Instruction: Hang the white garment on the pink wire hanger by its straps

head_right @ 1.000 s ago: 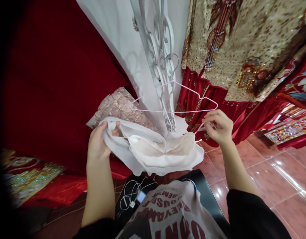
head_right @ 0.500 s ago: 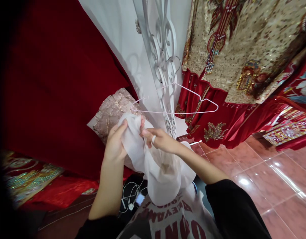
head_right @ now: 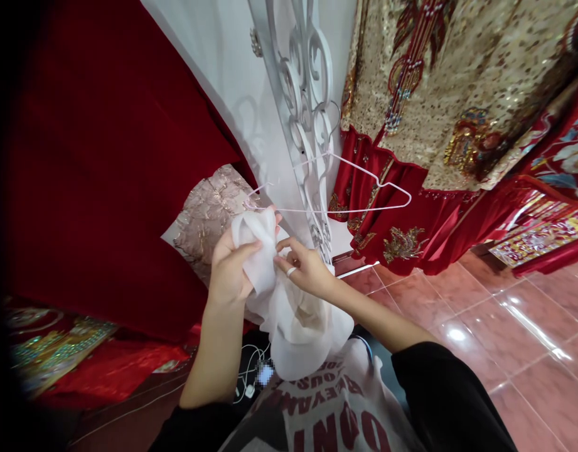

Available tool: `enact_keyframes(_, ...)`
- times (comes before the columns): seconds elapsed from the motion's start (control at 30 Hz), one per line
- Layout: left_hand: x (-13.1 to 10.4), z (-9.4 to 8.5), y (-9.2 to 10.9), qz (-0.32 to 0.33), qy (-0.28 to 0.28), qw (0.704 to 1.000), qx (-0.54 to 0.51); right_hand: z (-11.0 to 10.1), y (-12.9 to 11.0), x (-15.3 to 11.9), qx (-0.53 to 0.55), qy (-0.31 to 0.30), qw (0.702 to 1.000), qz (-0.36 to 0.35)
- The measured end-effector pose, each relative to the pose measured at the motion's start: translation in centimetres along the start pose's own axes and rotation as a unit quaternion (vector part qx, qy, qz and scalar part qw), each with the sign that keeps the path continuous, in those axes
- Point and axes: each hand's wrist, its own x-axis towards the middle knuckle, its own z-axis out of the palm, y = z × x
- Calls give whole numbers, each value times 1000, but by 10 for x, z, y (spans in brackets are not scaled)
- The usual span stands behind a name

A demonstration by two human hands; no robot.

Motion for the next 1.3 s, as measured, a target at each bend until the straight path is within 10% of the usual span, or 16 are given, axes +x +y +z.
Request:
enact_keyframes(0.43, 2, 20, 10, 54, 20, 998, 27, -17, -7, 15, -113, 83, 985, -100)
enact_keyframes(0.77, 3, -98, -23, 22, 164, 938, 304, -33, -8, 24, -118, 110, 981, -108)
enact_keyframes(0.97, -11, -44, -20, 116, 68, 951, 277, -24, -7, 26, -114, 17, 987, -114)
enact_keyframes(1.17, 23, -17, -34, 0, -91, 934, 345, -21, 1, 13, -118, -36, 987, -107)
enact_keyframes(1.3, 30, -13, -49, -21, -85, 977, 196, -22, 10, 6, -138, -27, 986, -91)
